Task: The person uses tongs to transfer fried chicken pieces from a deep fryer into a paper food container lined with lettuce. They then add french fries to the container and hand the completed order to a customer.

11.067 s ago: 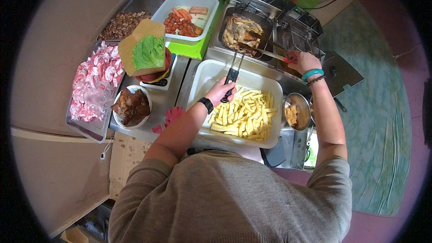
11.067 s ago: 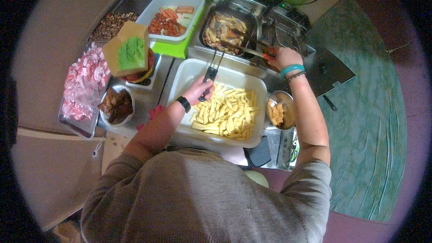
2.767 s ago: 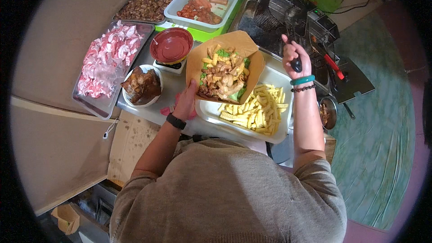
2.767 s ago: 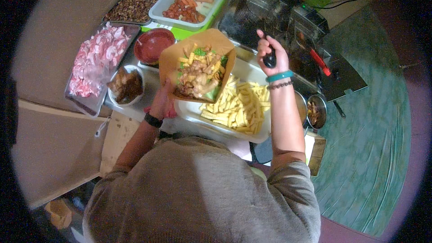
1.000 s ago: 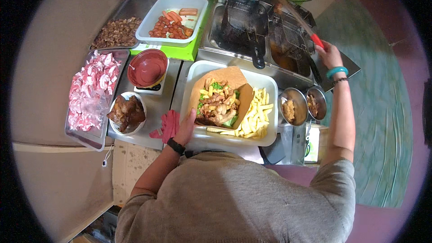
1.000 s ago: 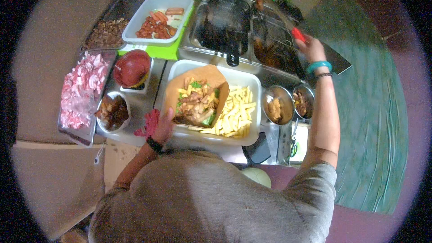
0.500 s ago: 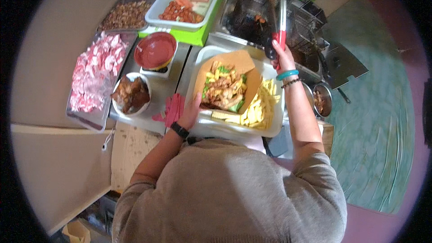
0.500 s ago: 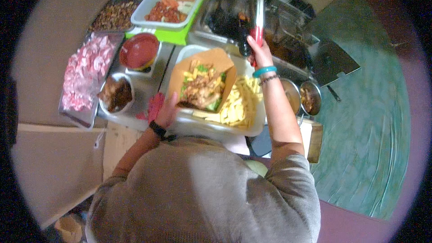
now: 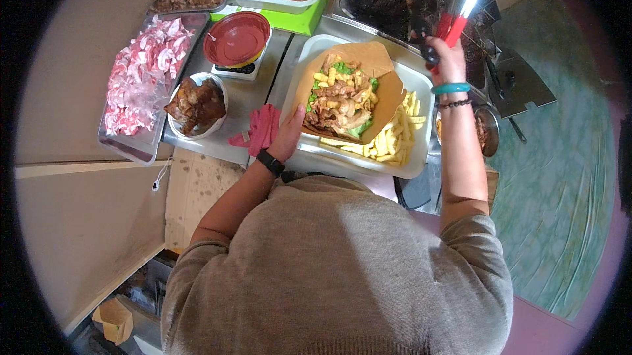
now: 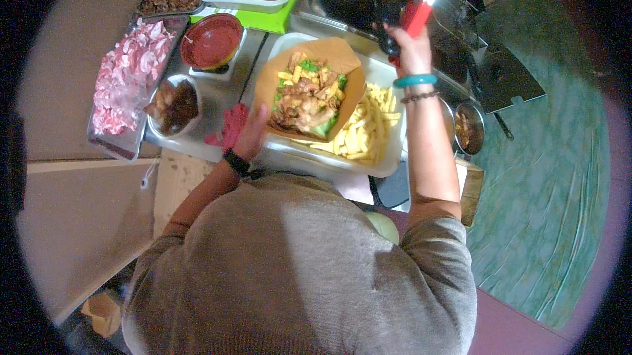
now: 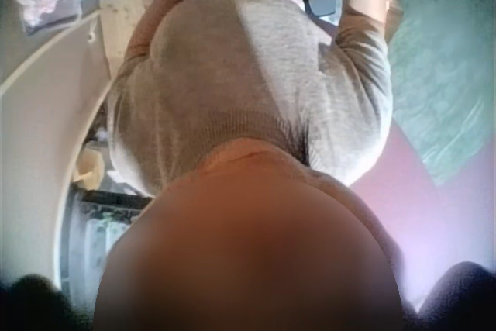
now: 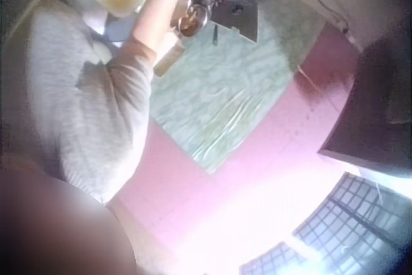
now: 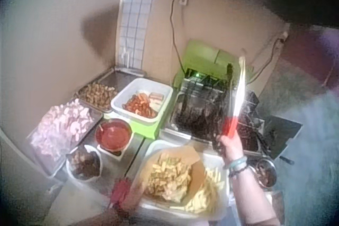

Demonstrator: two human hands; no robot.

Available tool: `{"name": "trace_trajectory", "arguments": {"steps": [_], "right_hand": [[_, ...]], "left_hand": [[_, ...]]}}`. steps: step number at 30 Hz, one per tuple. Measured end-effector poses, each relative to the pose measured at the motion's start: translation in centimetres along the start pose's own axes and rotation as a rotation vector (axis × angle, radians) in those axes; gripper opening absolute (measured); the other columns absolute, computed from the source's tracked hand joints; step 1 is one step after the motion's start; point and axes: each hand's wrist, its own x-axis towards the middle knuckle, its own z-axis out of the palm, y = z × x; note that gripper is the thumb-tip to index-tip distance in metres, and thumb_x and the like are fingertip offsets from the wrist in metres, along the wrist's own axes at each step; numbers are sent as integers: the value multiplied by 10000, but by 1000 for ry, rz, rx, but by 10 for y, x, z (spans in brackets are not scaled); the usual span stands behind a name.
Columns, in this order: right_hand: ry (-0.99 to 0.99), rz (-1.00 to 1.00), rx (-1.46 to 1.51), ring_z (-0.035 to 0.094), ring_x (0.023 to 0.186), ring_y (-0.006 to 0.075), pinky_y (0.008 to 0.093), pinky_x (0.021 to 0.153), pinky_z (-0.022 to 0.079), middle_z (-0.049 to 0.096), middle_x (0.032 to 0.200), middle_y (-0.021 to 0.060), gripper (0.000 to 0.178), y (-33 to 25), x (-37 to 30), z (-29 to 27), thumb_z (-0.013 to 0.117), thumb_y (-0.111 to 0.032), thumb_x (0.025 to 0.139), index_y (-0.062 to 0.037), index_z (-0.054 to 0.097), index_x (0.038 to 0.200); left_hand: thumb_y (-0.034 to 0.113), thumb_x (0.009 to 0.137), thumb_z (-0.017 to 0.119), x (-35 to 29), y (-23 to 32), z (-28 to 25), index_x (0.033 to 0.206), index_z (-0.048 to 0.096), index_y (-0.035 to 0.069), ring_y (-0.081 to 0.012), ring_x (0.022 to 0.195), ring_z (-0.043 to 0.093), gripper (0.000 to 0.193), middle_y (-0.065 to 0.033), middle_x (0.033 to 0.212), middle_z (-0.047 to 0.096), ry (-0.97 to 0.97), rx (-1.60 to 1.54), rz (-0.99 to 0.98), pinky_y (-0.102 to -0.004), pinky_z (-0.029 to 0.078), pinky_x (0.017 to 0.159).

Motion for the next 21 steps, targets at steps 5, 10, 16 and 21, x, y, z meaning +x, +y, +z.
{"name": "trace_trajectory", "arguments": {"steps": [5,10,16,21], "right_hand": [[8,129,-12,495,463,93,196,348,364,648,794,126,280,43,-12,1,563,-54,762,-50,445,1016],[-23,209,-59,508,498,96,219,376,370,573,738,38,359,71,-9,-14,672,-151,741,-23,486,1022],[-32,262,-438,457,423,60,203,357,348,585,669,32,504,29,-19,-32,680,-342,780,20,507,1085],[56,47,-988,570,579,138,283,536,449,644,738,76,443,-14,-3,-94,605,-398,825,-12,595,1041]], "left_hand": [[449,944,347,3,-3,-5,1278,376,-85,-216,1214,378,630,-169,1289,435,-47,10,-36,-287,252,1028],[505,920,360,5,-6,-4,1291,367,-42,-194,1141,390,660,-109,1241,440,-45,19,-56,-285,289,976],[513,914,377,9,-16,-5,1300,362,-11,-169,1108,397,651,-77,1211,443,-36,-19,-132,-296,308,959],[422,952,354,16,-40,-8,1257,399,-89,-211,1193,400,597,-162,1265,457,-18,-47,-80,-286,277,1011]]}}
